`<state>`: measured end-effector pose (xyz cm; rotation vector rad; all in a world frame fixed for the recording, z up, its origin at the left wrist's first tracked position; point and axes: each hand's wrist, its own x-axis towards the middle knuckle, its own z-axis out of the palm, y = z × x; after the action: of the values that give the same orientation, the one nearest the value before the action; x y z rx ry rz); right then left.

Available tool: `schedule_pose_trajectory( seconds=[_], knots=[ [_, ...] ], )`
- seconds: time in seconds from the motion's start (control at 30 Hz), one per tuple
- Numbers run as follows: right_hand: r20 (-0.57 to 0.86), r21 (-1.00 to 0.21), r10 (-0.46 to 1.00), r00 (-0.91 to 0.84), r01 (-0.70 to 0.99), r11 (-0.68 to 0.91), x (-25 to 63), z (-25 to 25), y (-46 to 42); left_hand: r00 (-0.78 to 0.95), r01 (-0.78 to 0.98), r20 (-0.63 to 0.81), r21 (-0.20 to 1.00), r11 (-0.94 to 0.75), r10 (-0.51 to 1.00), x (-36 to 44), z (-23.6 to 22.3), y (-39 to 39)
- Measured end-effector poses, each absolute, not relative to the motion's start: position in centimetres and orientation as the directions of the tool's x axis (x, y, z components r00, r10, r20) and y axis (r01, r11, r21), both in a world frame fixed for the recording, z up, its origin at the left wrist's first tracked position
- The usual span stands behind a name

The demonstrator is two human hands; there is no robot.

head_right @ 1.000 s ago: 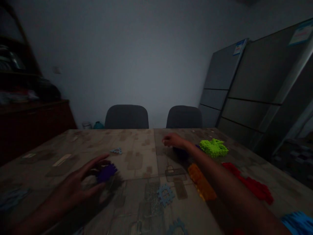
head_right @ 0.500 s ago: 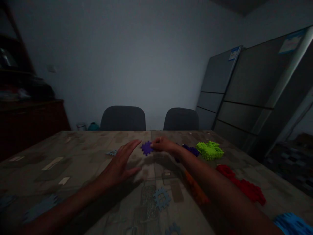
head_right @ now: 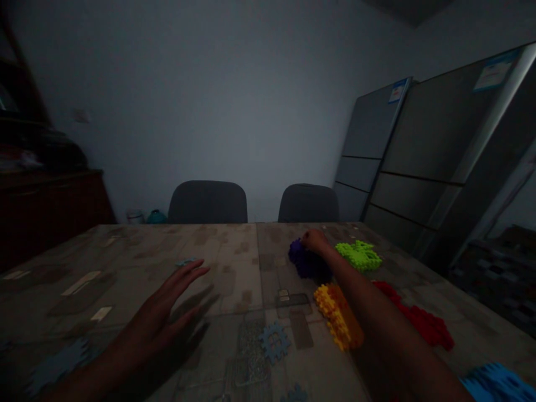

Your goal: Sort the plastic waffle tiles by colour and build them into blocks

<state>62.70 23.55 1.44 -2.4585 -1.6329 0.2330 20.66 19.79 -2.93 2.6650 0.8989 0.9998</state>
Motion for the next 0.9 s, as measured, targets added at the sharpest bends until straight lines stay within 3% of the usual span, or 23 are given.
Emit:
schedule_pose_trajectory(
  seconds=[0.33, 0.6, 0.9],
  knots=[
    [-0.035, -0.085, 0.943, 0.331, 0.939, -0.333, 61.5, 1.4, 25.0, 0.577, 0.48, 0.587, 0.319, -0.817, 0.568, 19.0, -2.7, 18.9],
    [-0.133, -0.015, 0.942, 0.309, 0.949, -0.314, 60.1, 0.8, 25.6, 0.539, 0.502, 0.596, 0.34, -0.795, 0.595, 15.7, -2.5, 19.8],
    [-0.083, -0.066, 0.969, 0.234, 0.969, -0.239, 61.1, 1.2, 25.3, 0.512, 0.581, 0.502, 0.396, -0.712, 0.697, 11.9, -3.5, 19.8]
  ],
)
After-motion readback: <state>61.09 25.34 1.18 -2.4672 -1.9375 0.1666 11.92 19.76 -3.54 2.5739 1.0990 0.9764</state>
